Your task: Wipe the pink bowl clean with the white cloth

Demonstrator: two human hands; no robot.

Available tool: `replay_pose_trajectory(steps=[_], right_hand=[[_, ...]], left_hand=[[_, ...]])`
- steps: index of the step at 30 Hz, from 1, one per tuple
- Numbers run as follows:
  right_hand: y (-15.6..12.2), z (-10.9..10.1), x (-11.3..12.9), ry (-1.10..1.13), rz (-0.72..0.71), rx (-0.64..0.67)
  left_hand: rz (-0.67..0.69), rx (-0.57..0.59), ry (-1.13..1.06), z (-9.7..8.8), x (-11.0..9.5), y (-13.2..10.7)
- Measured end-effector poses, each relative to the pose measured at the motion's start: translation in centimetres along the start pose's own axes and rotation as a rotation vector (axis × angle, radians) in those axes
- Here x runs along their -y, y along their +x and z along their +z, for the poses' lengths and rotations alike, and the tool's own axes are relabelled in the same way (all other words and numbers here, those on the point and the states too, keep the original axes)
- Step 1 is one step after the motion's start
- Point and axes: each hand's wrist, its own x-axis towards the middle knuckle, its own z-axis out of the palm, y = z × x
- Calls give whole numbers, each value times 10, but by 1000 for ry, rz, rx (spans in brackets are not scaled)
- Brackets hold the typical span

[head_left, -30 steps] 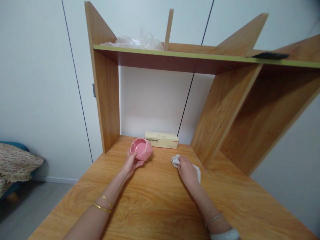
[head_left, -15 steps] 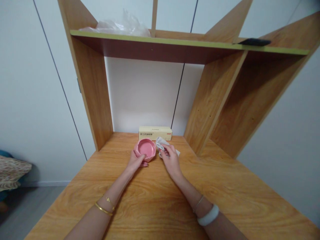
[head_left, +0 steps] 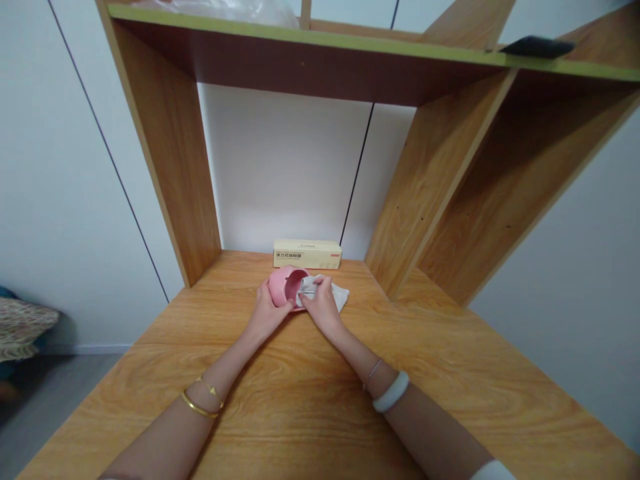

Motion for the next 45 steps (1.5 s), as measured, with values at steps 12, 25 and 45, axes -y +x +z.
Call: replay_pose_trajectory(steps=[12,25,45], right_hand=[[10,-9,-1,-24,88,41],[9,-19,-1,-387,211,226],[0,-21,0,-298,117,162]], left_hand=[[26,133,81,-2,-13,-8],[-139,235,-22,-3,-11,-8],[23,234,72,-8,-11,-9]])
